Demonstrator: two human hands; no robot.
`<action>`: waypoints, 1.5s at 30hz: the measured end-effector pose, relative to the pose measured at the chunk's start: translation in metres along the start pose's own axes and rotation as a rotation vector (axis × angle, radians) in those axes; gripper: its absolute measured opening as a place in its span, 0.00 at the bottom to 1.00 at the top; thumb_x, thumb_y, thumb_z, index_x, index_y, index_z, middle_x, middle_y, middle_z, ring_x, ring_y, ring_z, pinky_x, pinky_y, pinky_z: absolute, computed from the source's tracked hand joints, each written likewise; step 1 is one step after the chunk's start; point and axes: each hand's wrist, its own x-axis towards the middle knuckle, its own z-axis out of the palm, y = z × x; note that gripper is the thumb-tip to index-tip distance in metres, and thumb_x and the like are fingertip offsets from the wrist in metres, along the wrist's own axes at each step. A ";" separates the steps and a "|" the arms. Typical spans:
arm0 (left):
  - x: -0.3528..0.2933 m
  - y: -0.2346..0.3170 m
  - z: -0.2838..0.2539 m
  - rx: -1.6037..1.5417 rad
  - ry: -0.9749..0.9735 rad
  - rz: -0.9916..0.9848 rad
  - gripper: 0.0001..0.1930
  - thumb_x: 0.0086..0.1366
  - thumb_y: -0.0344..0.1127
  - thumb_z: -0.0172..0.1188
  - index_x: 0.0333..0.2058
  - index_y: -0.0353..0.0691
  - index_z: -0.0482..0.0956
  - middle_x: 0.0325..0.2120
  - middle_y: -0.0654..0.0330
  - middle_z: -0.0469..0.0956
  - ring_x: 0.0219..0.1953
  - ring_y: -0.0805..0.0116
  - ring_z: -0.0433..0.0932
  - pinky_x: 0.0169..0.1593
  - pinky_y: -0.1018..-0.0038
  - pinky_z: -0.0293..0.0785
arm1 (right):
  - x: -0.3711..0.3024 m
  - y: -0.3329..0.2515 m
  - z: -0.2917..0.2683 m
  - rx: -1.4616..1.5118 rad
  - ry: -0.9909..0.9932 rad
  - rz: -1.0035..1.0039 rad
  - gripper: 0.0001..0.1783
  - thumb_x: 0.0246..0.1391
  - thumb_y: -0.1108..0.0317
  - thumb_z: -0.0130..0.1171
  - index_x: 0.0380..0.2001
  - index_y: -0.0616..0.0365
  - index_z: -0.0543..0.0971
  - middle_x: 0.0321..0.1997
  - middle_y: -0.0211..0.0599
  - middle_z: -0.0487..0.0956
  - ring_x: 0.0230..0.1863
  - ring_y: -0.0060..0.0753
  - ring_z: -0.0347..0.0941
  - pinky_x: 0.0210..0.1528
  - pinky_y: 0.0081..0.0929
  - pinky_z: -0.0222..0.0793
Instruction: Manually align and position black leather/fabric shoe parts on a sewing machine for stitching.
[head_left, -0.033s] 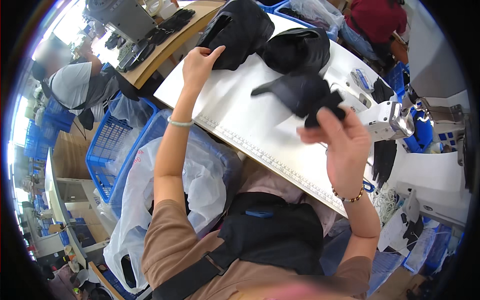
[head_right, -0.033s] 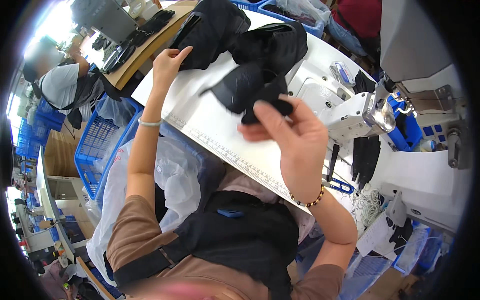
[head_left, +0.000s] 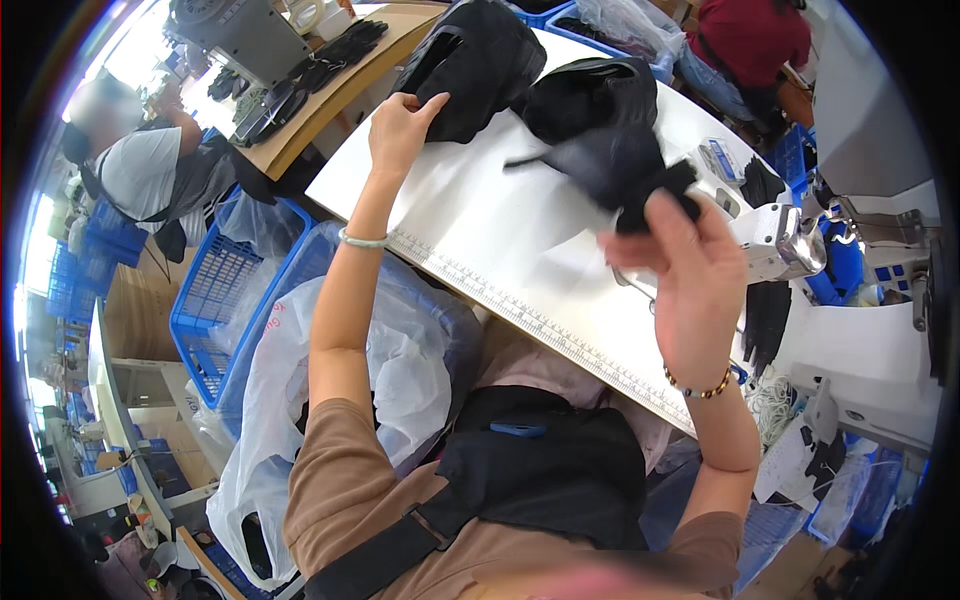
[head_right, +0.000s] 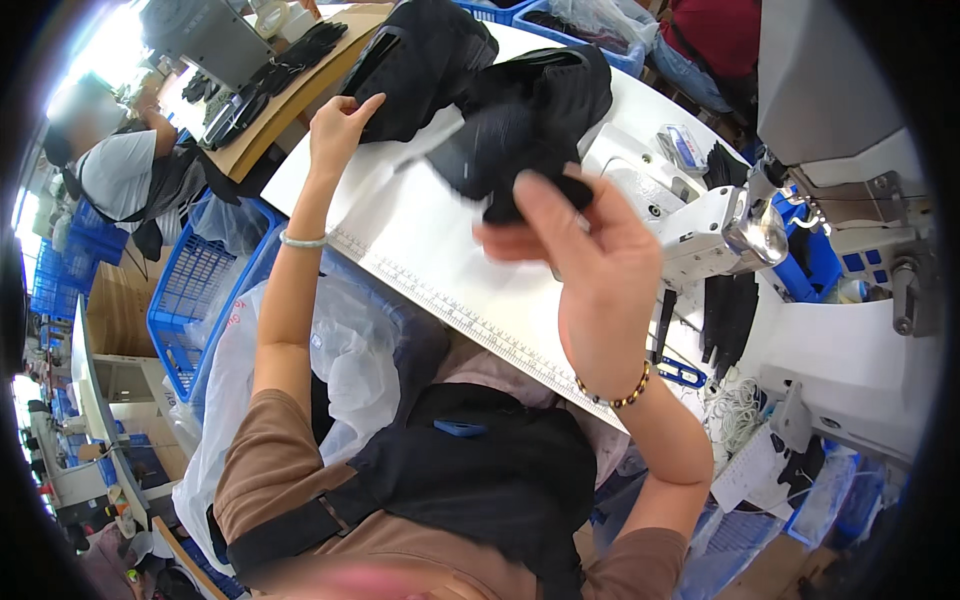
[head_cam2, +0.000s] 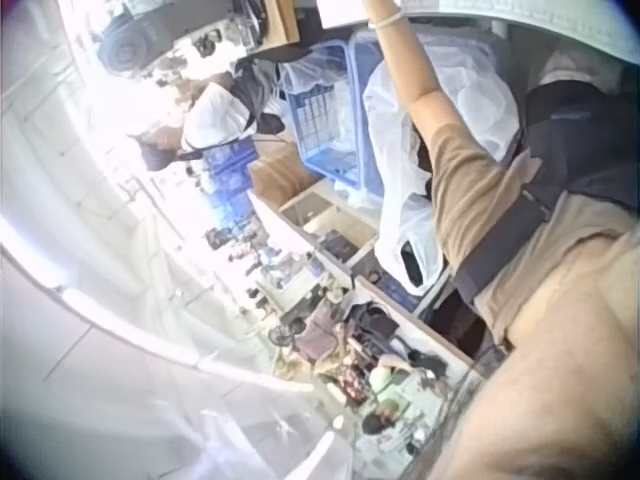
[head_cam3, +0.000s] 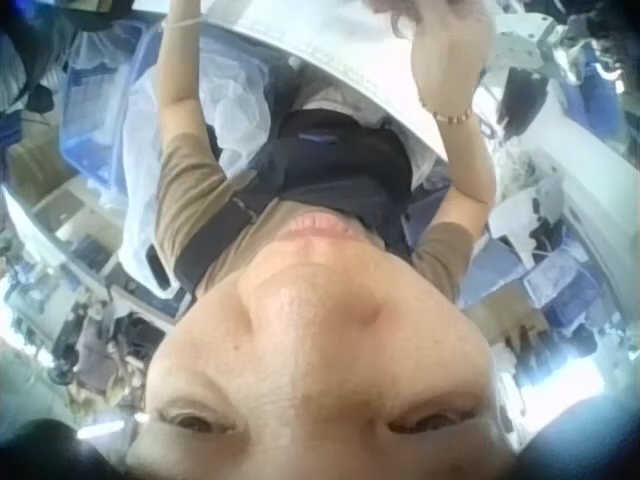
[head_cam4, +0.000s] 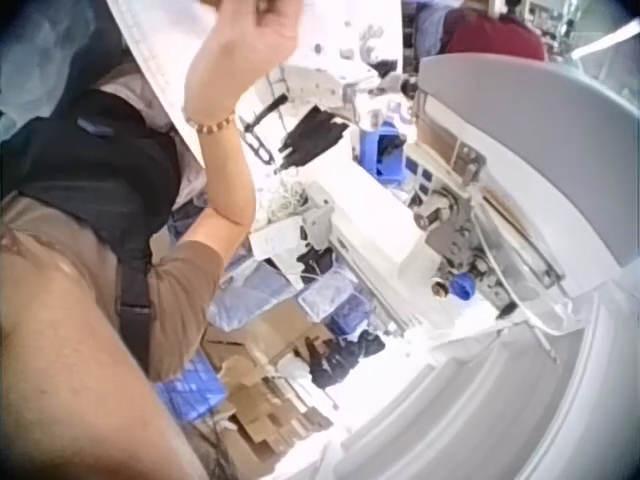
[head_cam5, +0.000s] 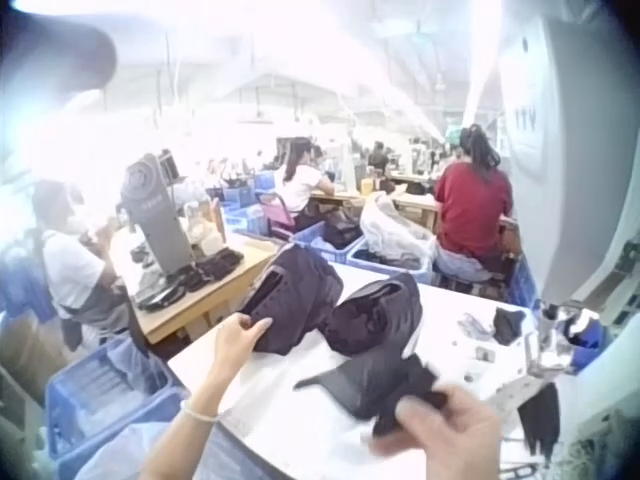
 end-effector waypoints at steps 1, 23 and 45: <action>0.005 -0.002 0.006 -0.052 -0.010 0.020 0.18 0.53 0.44 0.65 0.29 0.31 0.78 0.20 0.54 0.76 0.23 0.65 0.72 0.30 0.73 0.69 | 0.009 -0.008 0.010 -0.034 0.034 -0.101 0.13 0.55 0.72 0.55 0.41 0.70 0.71 0.30 0.48 0.79 0.30 0.37 0.80 0.34 0.25 0.77; -0.056 -0.090 -0.162 -1.760 0.364 -0.208 0.06 0.63 0.32 0.54 0.33 0.36 0.76 0.32 0.60 0.80 0.34 0.73 0.78 0.37 0.84 0.74 | 0.093 0.207 0.102 -1.400 -0.688 -0.905 0.08 0.46 0.70 0.54 0.32 0.53 0.77 0.22 0.32 0.70 0.23 0.30 0.72 0.24 0.23 0.70; -0.137 0.098 -0.125 -1.407 -0.373 -0.329 0.25 0.69 0.47 0.41 0.47 0.25 0.69 0.40 0.54 0.76 0.42 0.66 0.75 0.49 0.70 0.69 | 0.004 0.052 0.031 -0.171 -0.382 0.202 0.10 0.52 0.68 0.61 0.33 0.65 0.75 0.23 0.25 0.76 0.22 0.08 0.66 0.23 0.09 0.61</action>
